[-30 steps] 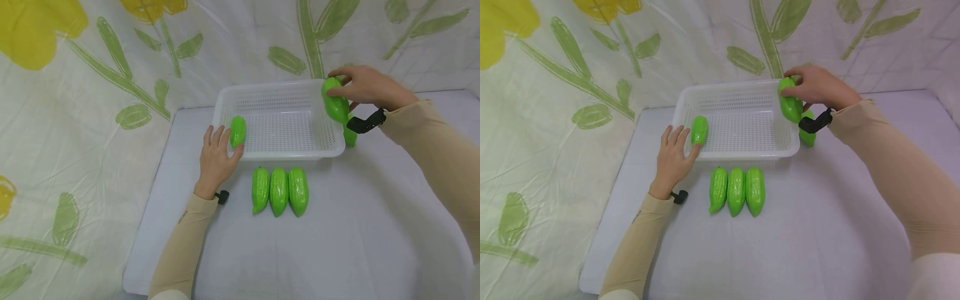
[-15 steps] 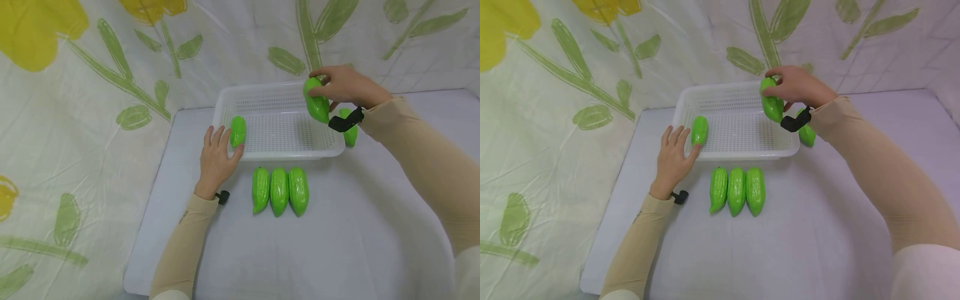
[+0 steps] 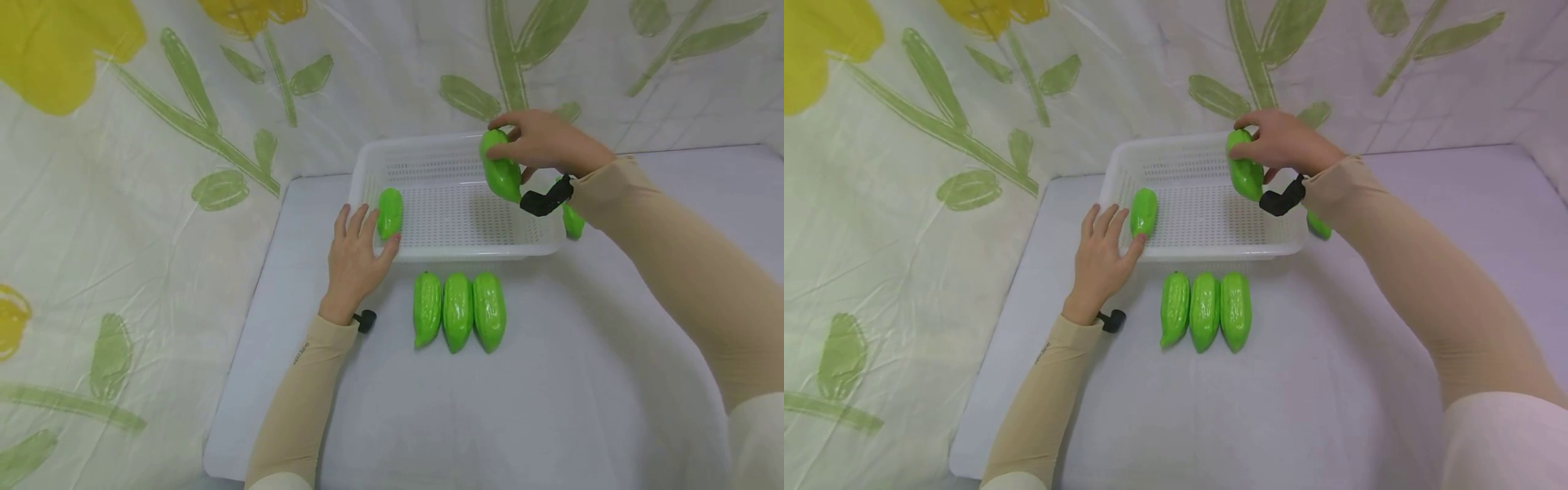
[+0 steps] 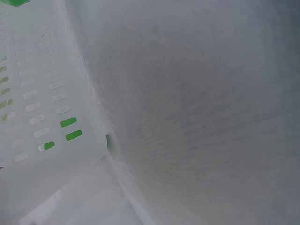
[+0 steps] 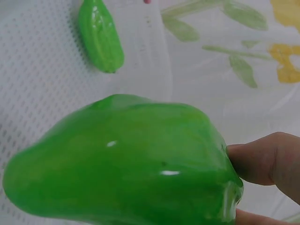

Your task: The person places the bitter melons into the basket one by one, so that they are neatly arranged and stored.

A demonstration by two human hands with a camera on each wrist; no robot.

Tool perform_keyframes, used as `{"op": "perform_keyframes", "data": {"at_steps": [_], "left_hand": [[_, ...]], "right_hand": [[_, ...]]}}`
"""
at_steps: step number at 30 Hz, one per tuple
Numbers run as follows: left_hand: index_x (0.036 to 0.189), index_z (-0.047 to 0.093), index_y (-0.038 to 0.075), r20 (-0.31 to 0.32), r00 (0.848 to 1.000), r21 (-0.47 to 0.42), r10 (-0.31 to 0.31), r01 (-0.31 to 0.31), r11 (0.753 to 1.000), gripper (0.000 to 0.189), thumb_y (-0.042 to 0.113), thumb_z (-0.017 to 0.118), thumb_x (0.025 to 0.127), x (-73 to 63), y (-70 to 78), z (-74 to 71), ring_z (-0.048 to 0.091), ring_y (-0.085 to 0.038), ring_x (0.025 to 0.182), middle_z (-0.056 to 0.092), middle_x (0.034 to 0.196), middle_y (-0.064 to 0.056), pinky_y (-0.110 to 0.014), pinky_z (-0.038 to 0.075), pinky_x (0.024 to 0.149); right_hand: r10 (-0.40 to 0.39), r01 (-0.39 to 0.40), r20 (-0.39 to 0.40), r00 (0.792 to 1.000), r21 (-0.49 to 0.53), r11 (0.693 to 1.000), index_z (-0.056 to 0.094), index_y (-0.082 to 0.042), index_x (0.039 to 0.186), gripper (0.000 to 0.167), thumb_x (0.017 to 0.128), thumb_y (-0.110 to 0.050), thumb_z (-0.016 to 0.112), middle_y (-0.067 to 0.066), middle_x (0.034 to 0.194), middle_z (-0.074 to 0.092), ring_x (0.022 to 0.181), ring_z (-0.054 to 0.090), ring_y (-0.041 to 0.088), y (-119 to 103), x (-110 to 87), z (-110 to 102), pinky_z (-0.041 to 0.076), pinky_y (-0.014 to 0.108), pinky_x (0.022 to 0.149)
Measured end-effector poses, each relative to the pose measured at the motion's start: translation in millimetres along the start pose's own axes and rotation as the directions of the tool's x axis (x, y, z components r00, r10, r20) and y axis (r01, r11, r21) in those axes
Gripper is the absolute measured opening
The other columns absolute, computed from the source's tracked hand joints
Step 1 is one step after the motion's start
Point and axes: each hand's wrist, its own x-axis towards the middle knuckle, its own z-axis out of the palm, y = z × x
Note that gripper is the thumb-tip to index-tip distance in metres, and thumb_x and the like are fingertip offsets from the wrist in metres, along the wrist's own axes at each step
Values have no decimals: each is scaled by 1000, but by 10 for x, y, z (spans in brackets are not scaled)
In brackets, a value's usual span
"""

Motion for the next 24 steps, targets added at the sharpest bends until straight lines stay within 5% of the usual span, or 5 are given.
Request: {"op": "perform_keyframes", "data": {"at_steps": [24], "left_hand": [[144, 57, -1, 3, 1000, -3, -2, 2, 1000, 66, 48, 53, 101, 6, -11, 13, 30, -47, 153, 52, 153, -24, -62, 39, 118]], "right_hand": [[-27, 24, 56, 998, 55, 998, 34, -11, 162, 74, 100, -40, 61, 22, 150, 55, 112, 69, 30, -151, 279, 323, 65, 41, 79]]}}
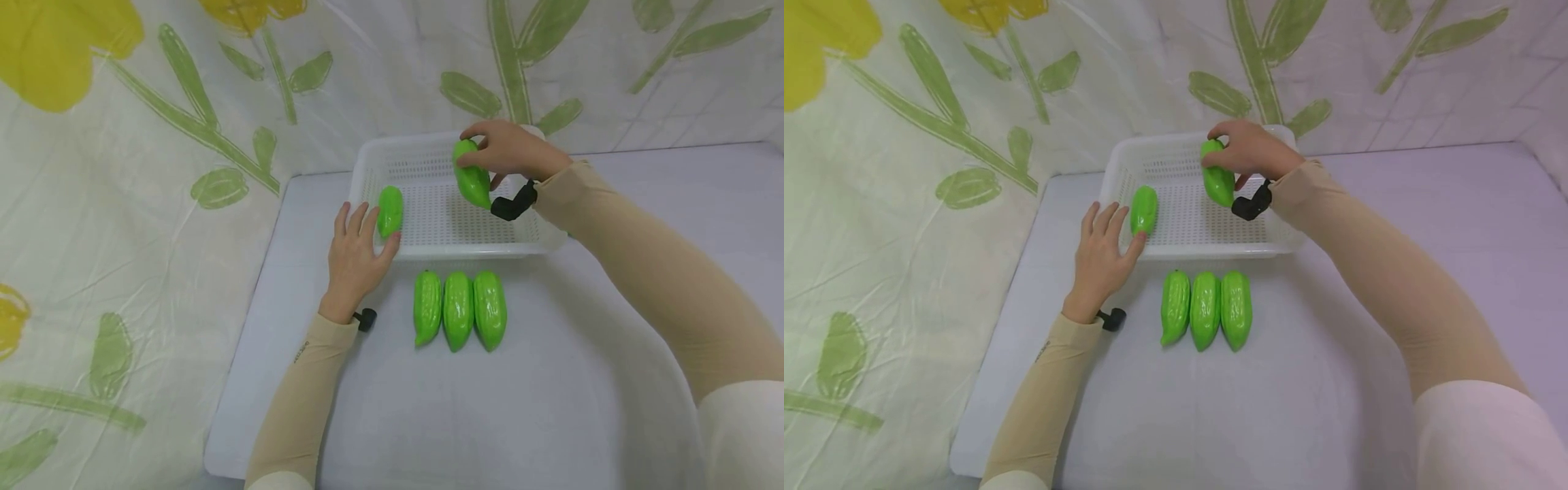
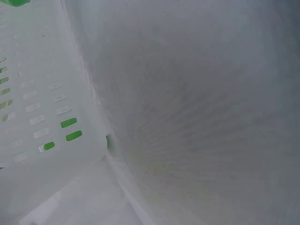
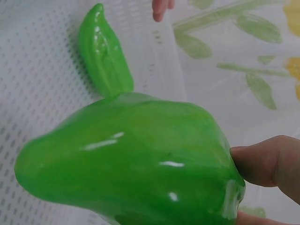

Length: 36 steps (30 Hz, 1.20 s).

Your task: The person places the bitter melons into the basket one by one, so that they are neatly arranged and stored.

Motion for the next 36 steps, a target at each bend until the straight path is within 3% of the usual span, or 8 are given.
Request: {"op": "perform_keyframes", "data": {"at_steps": [15, 25, 32, 36], "left_hand": [[144, 58, 0, -5, 1000, 2, -6, 6, 1000, 64, 48, 53, 101, 4, -1, 11, 30, -46, 153, 52, 153, -23, -63, 41, 116], [144, 57, 0, 5, 1000, 11, -10, 10, 1000, 65, 49, 52, 101, 10, 0, 5, 30, -46, 153, 52, 153, -22, -60, 38, 119], [144, 57, 1, 4, 1000, 27, -18, 18, 999, 65, 50, 52, 101, 12, 2, 14, 30, -45, 153, 52, 153, -21, -61, 41, 117], [143, 58, 0, -8, 1000, 25, -12, 12, 1000, 65, 49, 52, 101, 10, 1, 16, 32, -46, 152, 53, 153, -22, -62, 43, 115]], "right_hand": [[9, -10, 14, 1000, 17, 1000, 36, -9, 161, 72, 99, -37, 60, 19, 152, 52, 124, 61, 30, -103, 204, 167, 65, 42, 79], [4, -3, 29, 1000, -37, 999, 41, -10, 159, 68, 98, -36, 61, 18, 149, 53, 115, 62, 29, -193, 352, 357, 64, 40, 79], [13, -10, 55, 998, -49, 999, 41, -10, 159, 68, 99, -34, 62, 16, 160, 41, 105, 66, 28, -221, 466, 473, 65, 38, 78], [17, -15, 65, 998, -37, 999, 41, -8, 159, 69, 99, -33, 63, 17, 157, 44, 102, 68, 28, -235, 521, 526, 65, 36, 76]]}}
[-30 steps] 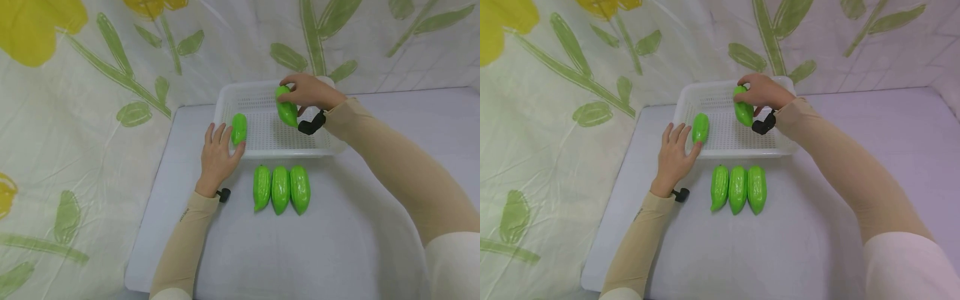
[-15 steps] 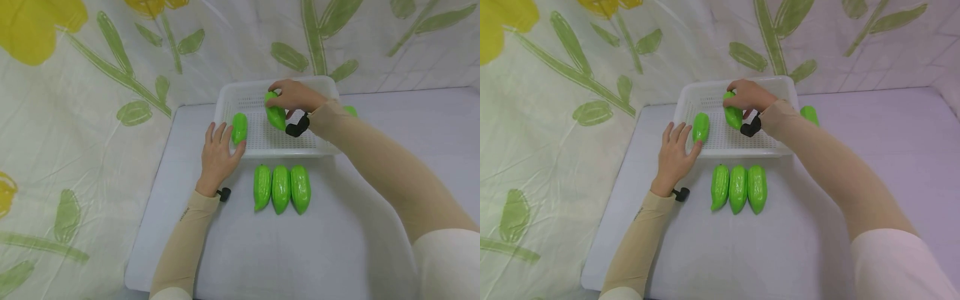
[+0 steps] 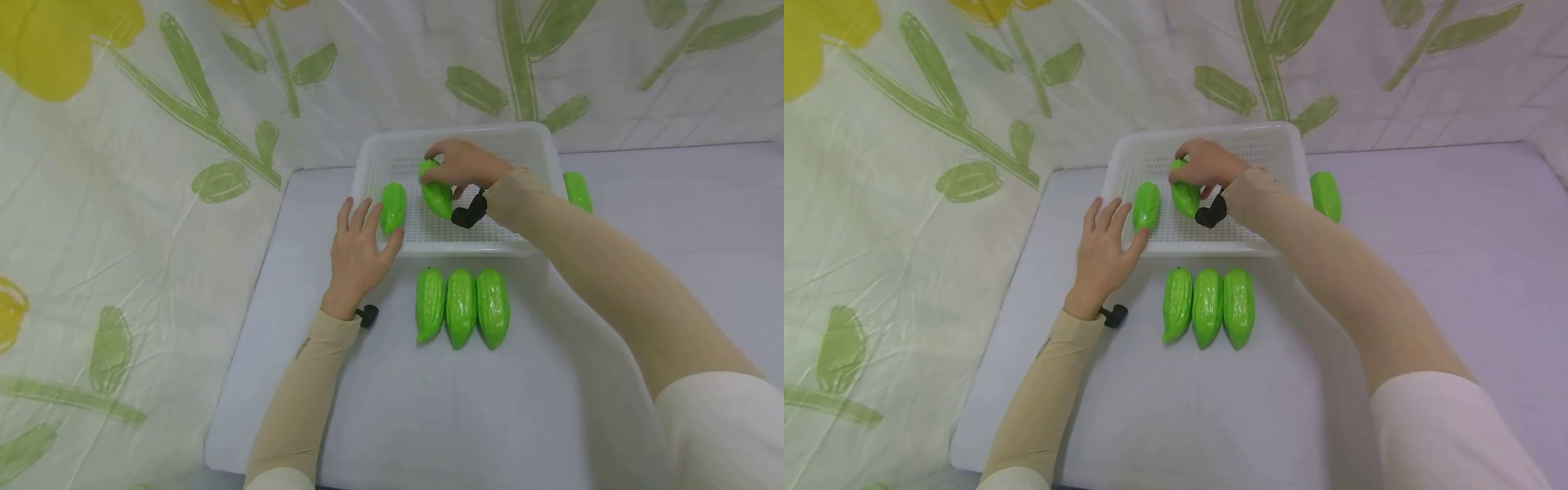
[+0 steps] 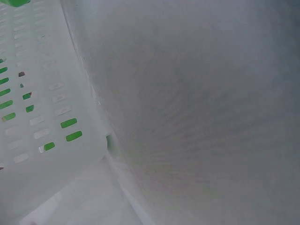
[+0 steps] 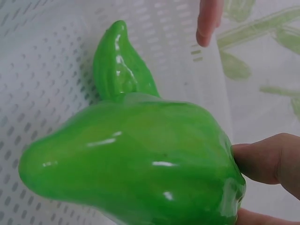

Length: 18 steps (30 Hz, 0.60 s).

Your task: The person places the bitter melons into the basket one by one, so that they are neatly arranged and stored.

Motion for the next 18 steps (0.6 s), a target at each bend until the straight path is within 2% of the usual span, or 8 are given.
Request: {"op": "perform_keyframes", "data": {"at_steps": [11, 18], "left_hand": [[143, 58, 0, -4, 1000, -5, 1, -1, 1000, 65, 49, 52, 101, 4, 0, -1, 32, -46, 152, 53, 153, -22, -64, 44, 113], [144, 58, 1, 3, 1000, -9, -7, 7, 1000, 65, 49, 53, 101, 0, 10, -12, 32, -45, 152, 53, 153, -21, -64, 44, 112]], "right_hand": [[22, -22, -3, 1000, 32, 999, 42, -5, 156, 67, 98, -30, 63, 18, 156, 43, 102, 66, 30, -22, 95, 120, 65, 38, 77], [48, -50, 39, 998, 53, 997, 37, 0, 157, 70, 99, -30, 61, 20, 144, 53, 104, 67, 31, 13, 185, 230, 65, 36, 78]]}}
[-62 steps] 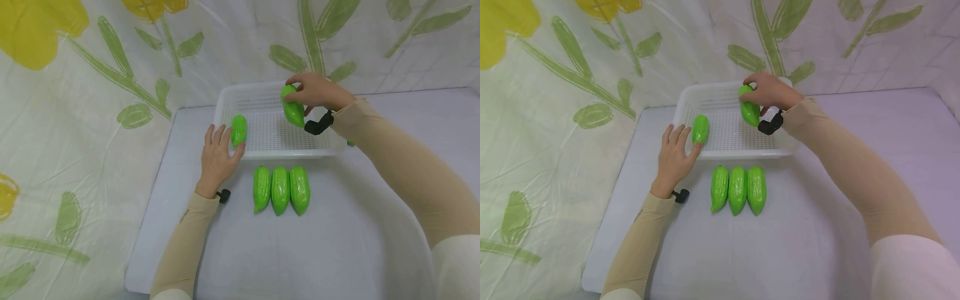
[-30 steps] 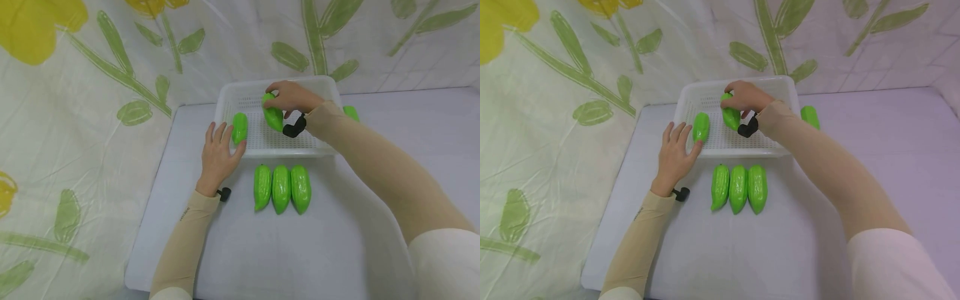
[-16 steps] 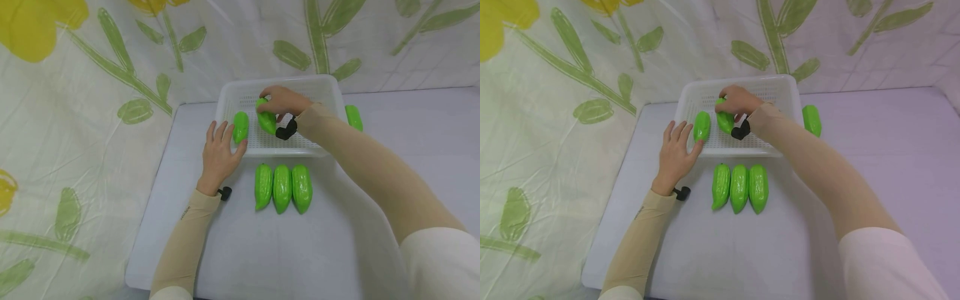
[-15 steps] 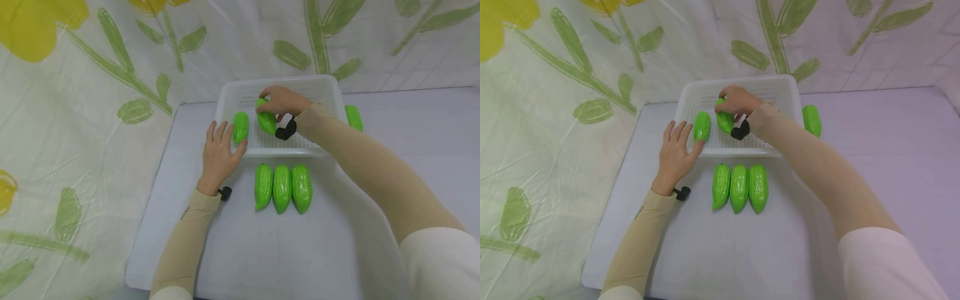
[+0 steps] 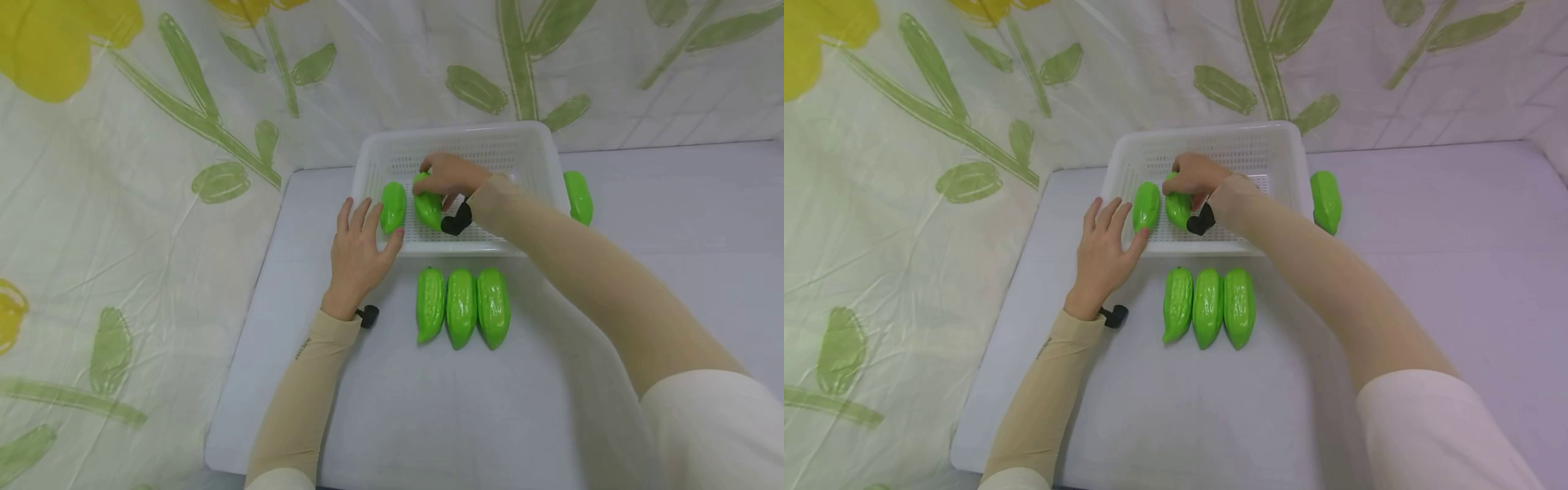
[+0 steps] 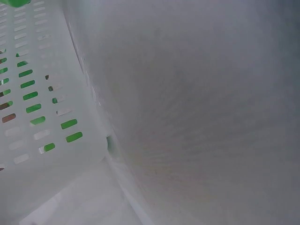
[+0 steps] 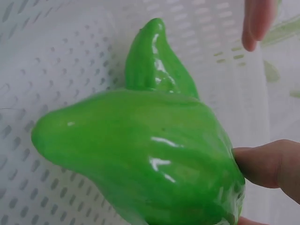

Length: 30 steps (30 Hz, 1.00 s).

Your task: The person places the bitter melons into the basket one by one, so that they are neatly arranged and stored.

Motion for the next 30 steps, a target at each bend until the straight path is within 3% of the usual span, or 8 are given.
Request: {"op": "perform_keyframes", "data": {"at_steps": [12, 30], "left_hand": [[143, 59, 0, -6, 1000, -4, 4, -4, 1000, 63, 48, 52, 101, 2, -10, 14, 32, -45, 152, 53, 152, -22, -62, 43, 114], [142, 60, 0, -24, 1000, 1, 18, -18, 1000, 63, 48, 52, 101, 5, -27, 42, 32, -45, 152, 54, 151, -22, -59, 40, 119]], "right_hand": [[26, -26, 15, 1000, 14, 1000, 41, 4, 152, 69, 99, -33, 63, 20, 138, 57, 92, 73, 29, 39, 193, 137, 65, 33, 74], [53, -54, 18, 998, 28, 998, 36, 6, 155, 69, 102, -30, 61, 22, 140, 56, 98, 73, 32, 47, 291, 193, 65, 32, 73]]}}
